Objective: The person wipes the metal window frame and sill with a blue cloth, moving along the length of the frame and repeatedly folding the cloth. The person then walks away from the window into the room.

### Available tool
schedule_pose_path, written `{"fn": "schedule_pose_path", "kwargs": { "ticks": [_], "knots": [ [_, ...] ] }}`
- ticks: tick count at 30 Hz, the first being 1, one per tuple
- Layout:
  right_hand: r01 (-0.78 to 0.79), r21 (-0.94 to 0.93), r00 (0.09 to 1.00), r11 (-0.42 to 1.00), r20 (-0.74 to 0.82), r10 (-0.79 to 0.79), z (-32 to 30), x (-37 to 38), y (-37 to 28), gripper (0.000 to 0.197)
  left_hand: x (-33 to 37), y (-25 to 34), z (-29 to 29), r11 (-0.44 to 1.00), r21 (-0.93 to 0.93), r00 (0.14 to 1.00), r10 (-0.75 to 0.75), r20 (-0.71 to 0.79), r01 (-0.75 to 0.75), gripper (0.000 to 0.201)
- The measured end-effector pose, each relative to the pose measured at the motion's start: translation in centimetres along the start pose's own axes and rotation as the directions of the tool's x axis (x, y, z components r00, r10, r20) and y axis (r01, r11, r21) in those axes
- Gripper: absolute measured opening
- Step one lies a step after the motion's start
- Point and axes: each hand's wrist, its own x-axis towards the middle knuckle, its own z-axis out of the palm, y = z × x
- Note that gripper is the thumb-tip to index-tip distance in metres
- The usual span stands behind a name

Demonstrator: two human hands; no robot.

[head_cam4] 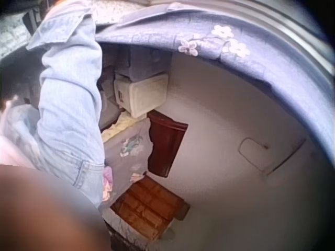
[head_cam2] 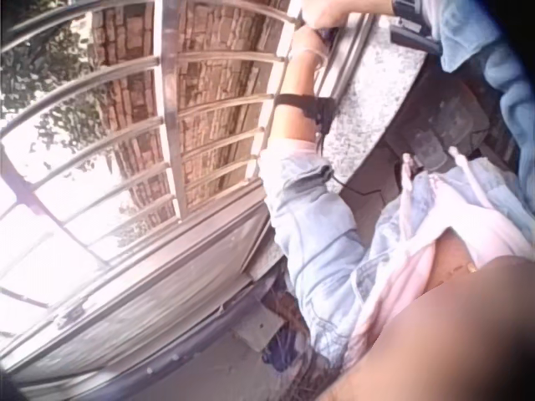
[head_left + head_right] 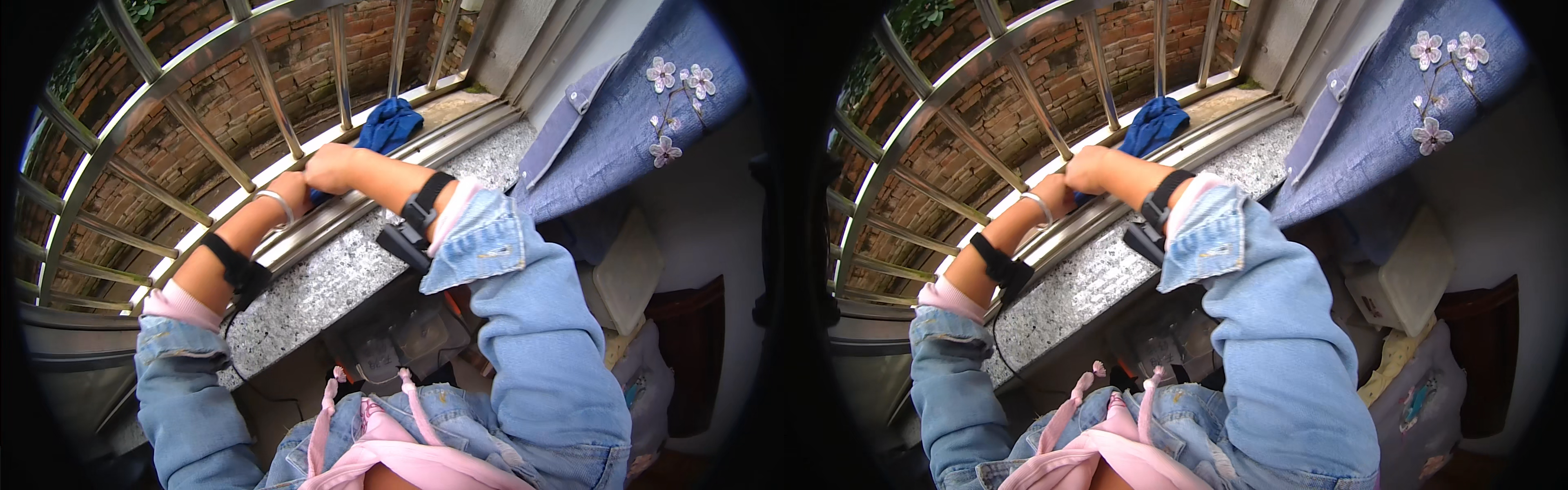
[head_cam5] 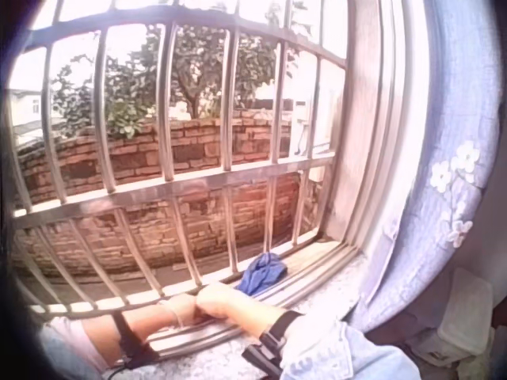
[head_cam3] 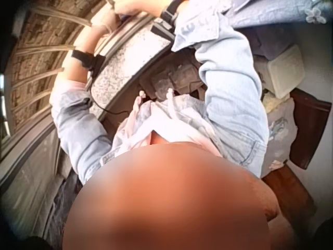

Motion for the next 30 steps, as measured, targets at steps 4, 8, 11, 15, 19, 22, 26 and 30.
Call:
{"fn": "schedule_pose_path", "kwargs": {
  "ticks": [4,8,11,15,19,22,26,30],
  "knots": [
    [0.103,0.005,0.995,0.995,0.01,-0.103,-0.5,2.7,-2.1,0.017,-2.9,-2.1,-0.1,0.986,0.03,0.977,-0.167,0.13,0.164,0.008],
    [-0.059,0.079,0.994,0.995,0.093,0.051,0.0,3.0,-2.0,0.022,-2.9,-2.4,0.6,0.994,0.108,1.0,-0.003,0.018,0.001,0.005],
    [-0.09,0.069,0.994,0.994,0.065,0.085,0.4,1.9,-1.3,0.025,-2.2,-1.1,1.7,0.997,0.08,0.983,0.005,-0.182,0.01,0.005],
    [-0.21,0.011,0.97,0.978,0.128,0.207,1.4,-2.7,3.8,0.026,3.9,3.0,1.8,0.995,0.083,0.975,0.063,-0.214,-0.046,0.009],
    [-0.327,0.234,0.93,0.916,-0.092,0.355,2.9,-8.7,7.6,0.008,6.7,6.3,0.0,0.983,0.133,0.971,0.152,-0.186,-0.128,0.011],
    [-0.219,0.444,0.849,0.869,-0.352,0.394,-0.2,-11.4,9.8,0.012,5.4,5.8,-5.4,0.974,-0.122,0.886,0.115,-0.449,-0.189,0.016],
    [0.124,0.79,0.798,0.6,-0.439,0.413,-3.8,-10.2,8.5,0.031,0.5,4.3,-11.7,0.831,-0.505,0.837,-0.091,-0.539,-0.235,0.023],
    [-0.112,0.49,0.755,0.865,-0.523,0.395,-2.3,-7.0,4.8,0.061,-4.8,4.1,-15.8,0.617,-0.626,0.749,-0.087,-0.656,-0.476,0.019]
  ]
}}
